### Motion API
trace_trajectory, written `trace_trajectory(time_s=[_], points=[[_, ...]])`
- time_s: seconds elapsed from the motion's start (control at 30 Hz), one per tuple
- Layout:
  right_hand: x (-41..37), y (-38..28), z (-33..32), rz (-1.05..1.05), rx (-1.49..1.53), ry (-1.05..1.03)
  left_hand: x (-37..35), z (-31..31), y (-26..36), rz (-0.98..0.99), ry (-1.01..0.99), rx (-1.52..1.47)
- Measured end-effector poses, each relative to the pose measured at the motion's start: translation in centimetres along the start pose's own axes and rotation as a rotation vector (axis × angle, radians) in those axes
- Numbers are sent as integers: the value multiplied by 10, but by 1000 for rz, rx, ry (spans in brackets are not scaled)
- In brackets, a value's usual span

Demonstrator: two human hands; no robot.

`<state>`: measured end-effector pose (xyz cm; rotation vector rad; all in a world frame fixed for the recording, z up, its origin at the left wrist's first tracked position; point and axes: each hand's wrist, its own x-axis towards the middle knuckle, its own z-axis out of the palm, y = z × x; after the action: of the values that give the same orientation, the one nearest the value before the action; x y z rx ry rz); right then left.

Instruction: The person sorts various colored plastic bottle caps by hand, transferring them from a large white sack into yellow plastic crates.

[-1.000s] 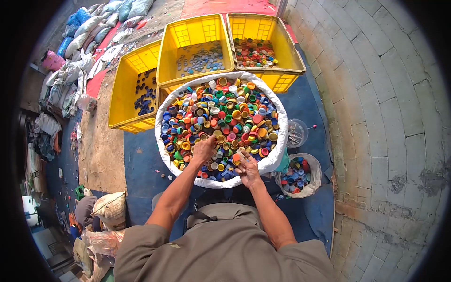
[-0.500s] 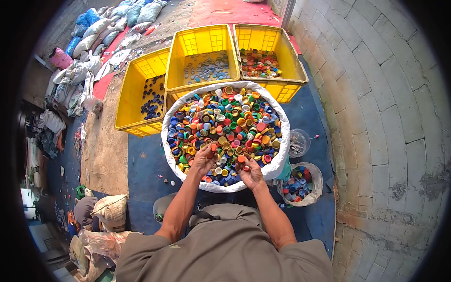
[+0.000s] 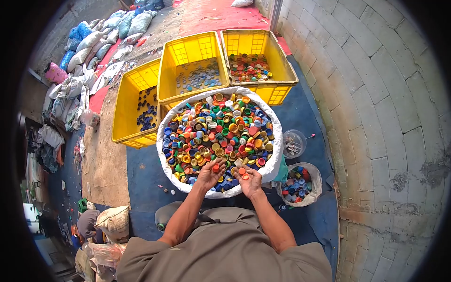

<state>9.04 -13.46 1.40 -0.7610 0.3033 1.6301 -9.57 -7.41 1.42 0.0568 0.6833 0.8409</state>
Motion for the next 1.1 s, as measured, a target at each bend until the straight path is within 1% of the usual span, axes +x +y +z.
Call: trace_trajectory(time_s=[0.1,0.17,0.2,0.27,0.3,0.33,0.37,0.4,0.43,0.47,0.5,0.53,0.57,0.67,0.7,0.8,0.87,0.93,1.07,1.1], points=[[-7,-6,-5,-31,1,56,10,2,-9,-34,44,9],[-5,-10,-9,-41,46,135,19,7,-13,-54,81,12],[-3,-13,-9,-44,73,164,23,12,-14,-59,58,2],[8,-23,-8,-98,43,213,40,26,-16,-74,146,-48],[17,-29,-9,-123,26,237,57,29,-15,-92,104,-101],[39,-38,-16,-143,14,189,78,33,-12,-109,63,-155],[64,-53,-17,-129,60,135,85,71,-2,-81,177,-122],[42,-72,57,-234,63,107,118,75,8,-39,6,-105],[59,-92,76,-210,161,-42,124,119,26,-25,-27,-210],[57,-113,115,-225,209,-191,141,148,44,60,-124,-234],[72,-134,134,-208,239,-413,127,195,64,104,-188,-239],[47,-146,185,-300,158,-347,137,214,81,167,-301,-224],[61,-159,192,-356,160,-455,141,223,94,228,-413,-207],[53,-167,219,-408,192,-389,123,237,115,269,-289,-193],[59,-170,204,-393,109,-453,119,224,117,260,-244,-208],[54,-150,167,-395,76,-317,116,153,110,295,-59,-191],[52,-134,124,-360,-3,-218,96,102,97,310,17,-82],[46,-111,83,-429,-231,-84,75,58,85,283,189,-90],[31,-62,16,-449,-670,193,23,-16,52,337,363,23],[22,-51,10,-448,-762,209,7,-26,44,333,393,44]])
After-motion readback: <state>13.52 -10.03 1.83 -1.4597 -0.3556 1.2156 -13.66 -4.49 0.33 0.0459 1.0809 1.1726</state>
